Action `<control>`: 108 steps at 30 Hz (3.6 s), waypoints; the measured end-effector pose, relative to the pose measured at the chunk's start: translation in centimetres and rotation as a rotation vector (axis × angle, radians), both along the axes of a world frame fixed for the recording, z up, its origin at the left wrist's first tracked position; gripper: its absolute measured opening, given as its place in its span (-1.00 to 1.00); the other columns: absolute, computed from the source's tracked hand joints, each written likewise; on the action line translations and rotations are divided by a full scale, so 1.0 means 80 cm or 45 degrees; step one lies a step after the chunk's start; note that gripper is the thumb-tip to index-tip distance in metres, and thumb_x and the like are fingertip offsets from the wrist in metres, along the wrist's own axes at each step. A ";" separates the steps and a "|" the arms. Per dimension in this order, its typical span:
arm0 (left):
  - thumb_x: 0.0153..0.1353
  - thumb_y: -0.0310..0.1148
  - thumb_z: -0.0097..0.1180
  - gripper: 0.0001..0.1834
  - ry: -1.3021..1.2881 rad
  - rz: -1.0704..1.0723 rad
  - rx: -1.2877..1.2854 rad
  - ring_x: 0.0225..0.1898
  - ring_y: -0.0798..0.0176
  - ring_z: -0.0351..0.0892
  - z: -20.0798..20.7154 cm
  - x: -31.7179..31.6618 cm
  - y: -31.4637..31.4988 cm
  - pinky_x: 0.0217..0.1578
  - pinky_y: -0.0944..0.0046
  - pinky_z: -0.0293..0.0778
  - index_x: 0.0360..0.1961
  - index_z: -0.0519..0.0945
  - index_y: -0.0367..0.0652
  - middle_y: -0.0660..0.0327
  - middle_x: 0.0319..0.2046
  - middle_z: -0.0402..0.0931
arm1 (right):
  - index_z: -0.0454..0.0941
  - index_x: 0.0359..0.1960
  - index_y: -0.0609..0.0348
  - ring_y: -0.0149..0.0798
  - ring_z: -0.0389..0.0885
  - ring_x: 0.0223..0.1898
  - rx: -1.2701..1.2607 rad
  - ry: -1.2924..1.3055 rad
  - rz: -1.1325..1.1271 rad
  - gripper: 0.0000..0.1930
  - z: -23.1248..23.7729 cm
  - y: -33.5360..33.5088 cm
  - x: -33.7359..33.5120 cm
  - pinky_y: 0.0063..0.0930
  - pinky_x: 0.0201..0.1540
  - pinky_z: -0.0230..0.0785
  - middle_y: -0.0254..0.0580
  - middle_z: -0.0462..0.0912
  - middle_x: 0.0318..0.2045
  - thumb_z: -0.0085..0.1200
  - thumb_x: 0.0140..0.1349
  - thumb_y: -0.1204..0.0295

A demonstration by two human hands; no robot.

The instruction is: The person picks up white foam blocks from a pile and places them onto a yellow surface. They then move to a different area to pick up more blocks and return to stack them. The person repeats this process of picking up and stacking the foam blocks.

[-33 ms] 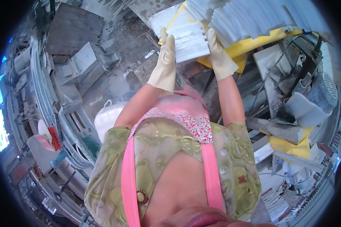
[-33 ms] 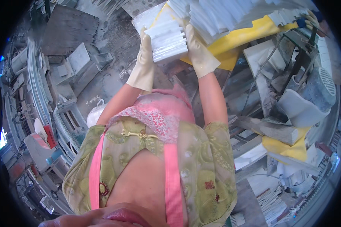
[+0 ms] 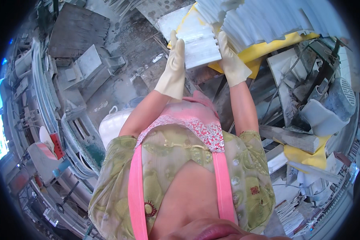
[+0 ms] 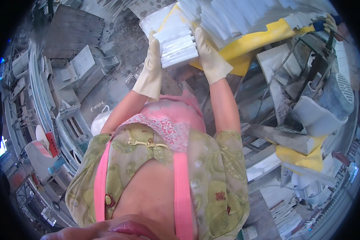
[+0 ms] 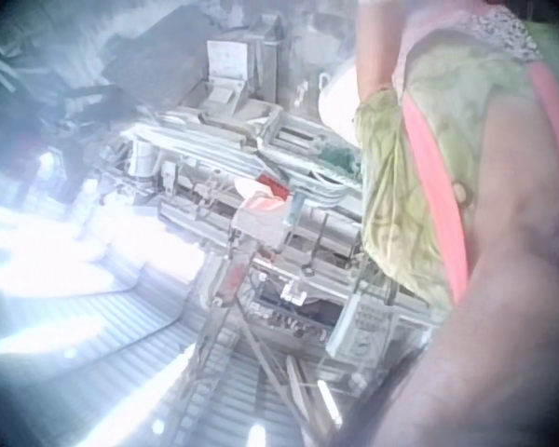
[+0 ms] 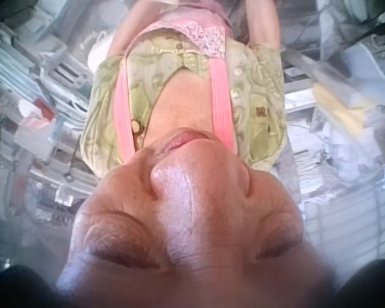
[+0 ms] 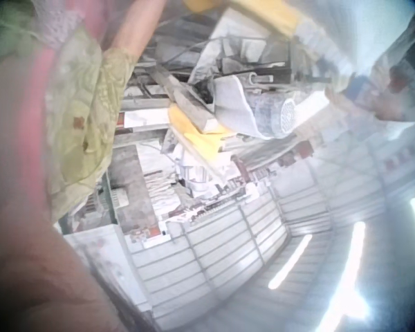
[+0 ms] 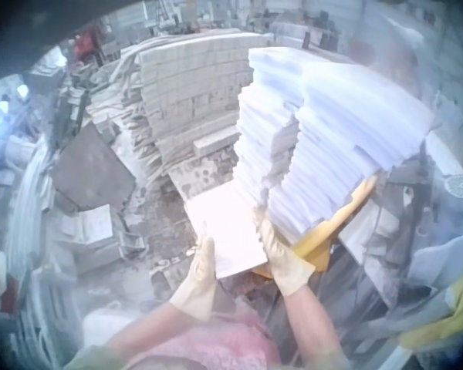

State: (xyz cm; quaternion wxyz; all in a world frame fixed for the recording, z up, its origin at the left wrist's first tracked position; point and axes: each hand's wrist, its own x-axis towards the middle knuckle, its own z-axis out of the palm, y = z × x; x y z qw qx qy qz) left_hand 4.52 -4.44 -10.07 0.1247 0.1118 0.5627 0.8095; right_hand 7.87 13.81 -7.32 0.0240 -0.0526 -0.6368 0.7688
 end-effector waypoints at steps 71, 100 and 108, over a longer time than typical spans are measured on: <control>-0.34 -0.05 0.54 0.30 1.182 -0.927 -1.969 0.26 -0.29 0.44 0.043 -0.686 -0.220 0.26 -0.09 0.36 0.53 0.16 0.04 -0.28 0.27 0.34 | 0.16 0.49 0.23 -0.20 0.35 0.42 -0.977 -0.158 -0.353 -0.34 -0.198 -0.320 -0.599 -0.24 0.45 0.22 -0.02 0.43 0.36 -0.17 0.52 0.04; 0.17 -0.35 0.14 -0.35 2.444 -1.267 -1.238 0.14 -0.03 0.55 -0.484 -1.177 -0.019 0.27 -0.04 0.40 0.33 0.48 0.32 -0.06 0.12 0.55 | 0.24 0.42 0.18 0.13 0.48 0.29 0.297 -0.717 -0.991 -0.52 -0.580 -0.223 -1.038 -0.16 0.28 0.39 0.21 0.47 0.28 -0.18 0.52 0.31; 0.21 -0.35 0.11 -0.40 2.393 -1.185 -1.411 0.22 0.05 0.51 -0.478 -1.191 -0.019 0.35 0.03 0.32 0.33 0.46 0.03 0.05 0.14 0.54 | 0.30 0.32 0.24 0.17 0.48 0.27 0.489 -0.623 -1.050 -0.60 -0.588 -0.225 -1.055 -0.16 0.29 0.41 0.15 0.44 0.30 -0.18 0.49 0.48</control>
